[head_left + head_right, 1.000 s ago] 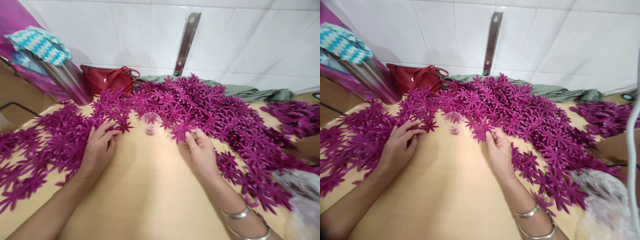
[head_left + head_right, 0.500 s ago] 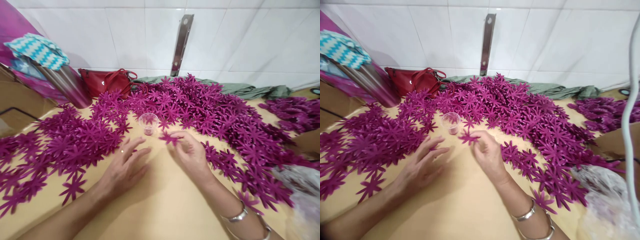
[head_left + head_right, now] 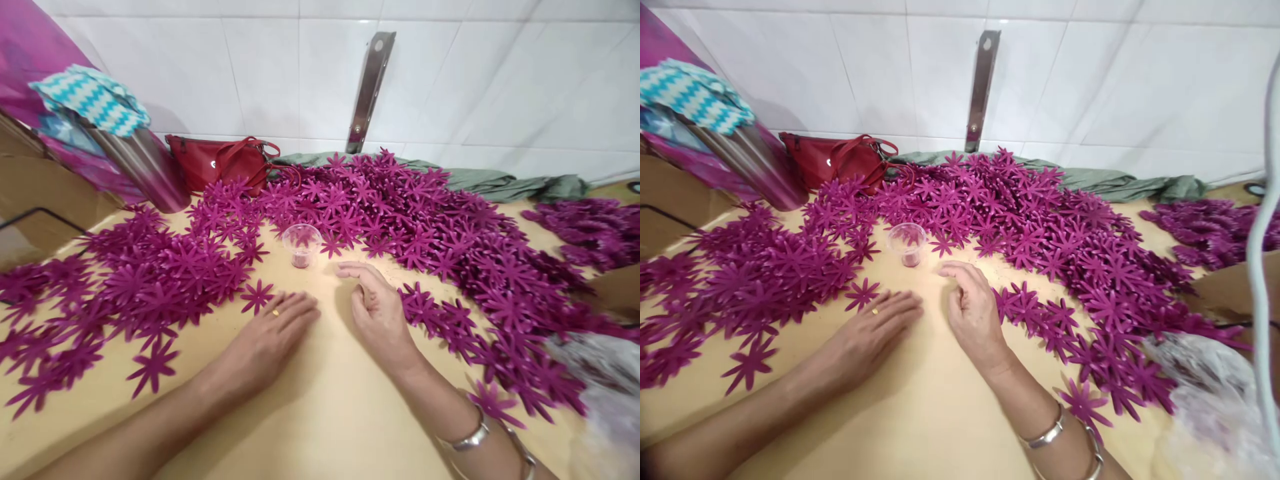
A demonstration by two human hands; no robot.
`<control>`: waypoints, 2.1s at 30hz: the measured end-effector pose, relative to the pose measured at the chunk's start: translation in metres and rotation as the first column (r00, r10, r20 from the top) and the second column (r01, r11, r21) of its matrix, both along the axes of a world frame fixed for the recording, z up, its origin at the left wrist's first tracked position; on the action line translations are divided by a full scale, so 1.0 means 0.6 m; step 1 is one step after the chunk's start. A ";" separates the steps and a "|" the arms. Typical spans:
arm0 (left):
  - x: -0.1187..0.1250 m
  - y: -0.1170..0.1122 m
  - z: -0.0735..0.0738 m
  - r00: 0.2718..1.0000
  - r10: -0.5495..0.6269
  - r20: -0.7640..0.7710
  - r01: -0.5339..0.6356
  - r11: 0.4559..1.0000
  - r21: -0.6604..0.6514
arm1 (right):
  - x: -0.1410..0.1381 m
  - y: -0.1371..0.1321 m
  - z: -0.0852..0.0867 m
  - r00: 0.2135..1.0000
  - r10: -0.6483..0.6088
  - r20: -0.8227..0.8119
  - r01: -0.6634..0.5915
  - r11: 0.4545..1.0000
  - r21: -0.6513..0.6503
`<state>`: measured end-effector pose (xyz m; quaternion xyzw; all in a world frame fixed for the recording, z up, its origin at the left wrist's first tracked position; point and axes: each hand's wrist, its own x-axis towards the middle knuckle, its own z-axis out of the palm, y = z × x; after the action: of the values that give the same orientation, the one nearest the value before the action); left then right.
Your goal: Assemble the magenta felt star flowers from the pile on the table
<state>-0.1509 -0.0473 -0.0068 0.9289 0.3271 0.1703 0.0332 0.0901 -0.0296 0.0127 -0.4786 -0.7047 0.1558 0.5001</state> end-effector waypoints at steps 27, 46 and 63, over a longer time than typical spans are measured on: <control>-0.151 0.086 0.023 0.903 0.407 0.138 -0.428 0.884 0.191 | 0.200 -0.073 -0.028 0.606 -0.218 0.765 0.257 0.964 0.072; -0.174 0.068 0.051 0.842 0.529 0.111 -0.539 0.812 0.222 | 0.201 -0.112 0.029 0.468 -0.497 0.731 0.585 0.794 0.164; -0.157 0.035 0.010 0.930 0.367 -0.018 -0.368 0.928 -0.057 | 0.191 -0.161 -0.047 0.424 -0.426 0.799 0.467 0.859 0.209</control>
<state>-0.2450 -0.0265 -0.0010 0.8505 0.5003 0.1604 0.0270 0.2048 -0.1262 -0.0157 -0.6741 -0.6977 -0.2086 0.1235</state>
